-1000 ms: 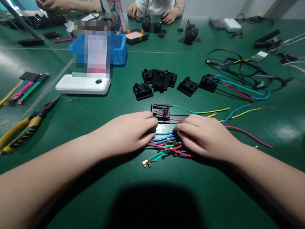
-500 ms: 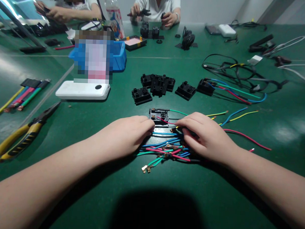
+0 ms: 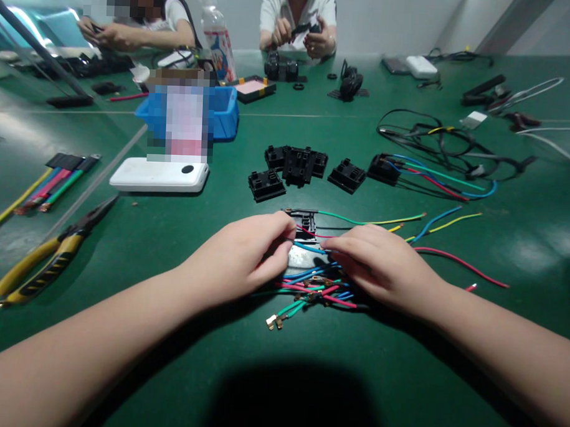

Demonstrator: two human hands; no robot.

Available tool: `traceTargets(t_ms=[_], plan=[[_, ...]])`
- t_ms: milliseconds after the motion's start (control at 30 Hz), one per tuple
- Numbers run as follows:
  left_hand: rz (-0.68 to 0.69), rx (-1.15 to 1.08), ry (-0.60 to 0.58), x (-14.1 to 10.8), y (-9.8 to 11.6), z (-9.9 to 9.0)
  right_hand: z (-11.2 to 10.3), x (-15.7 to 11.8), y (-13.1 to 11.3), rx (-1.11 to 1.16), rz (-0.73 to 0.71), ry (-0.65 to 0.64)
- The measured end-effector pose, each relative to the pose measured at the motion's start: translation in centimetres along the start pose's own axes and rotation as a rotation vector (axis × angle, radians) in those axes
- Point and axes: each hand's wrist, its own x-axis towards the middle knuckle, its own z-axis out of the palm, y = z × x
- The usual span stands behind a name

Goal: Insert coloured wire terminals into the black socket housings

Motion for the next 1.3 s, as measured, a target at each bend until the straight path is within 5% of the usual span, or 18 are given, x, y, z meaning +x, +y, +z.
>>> traceTargets(t_ms=[300,600,867,1300], plan=[[-0.017,-0.225,0.065,-0.1,-0.1,0.4,0.0,-0.5,-0.3,-0.111,0.013,0.095],[0.227,0.016,0.053,-0.4,-0.1,0.1,-0.8,-0.3,-1.1,-0.189,-0.094,0.009],[0.383,-0.011,0.046,-0.6,0.2,0.4,-1.2,-0.1,-1.5,-0.198,-0.13,-0.083],[0.199,-0.223,-0.069,-0.7,0.9,1.2,-1.1,-0.2,-1.9,-0.267,-0.078,-0.106]])
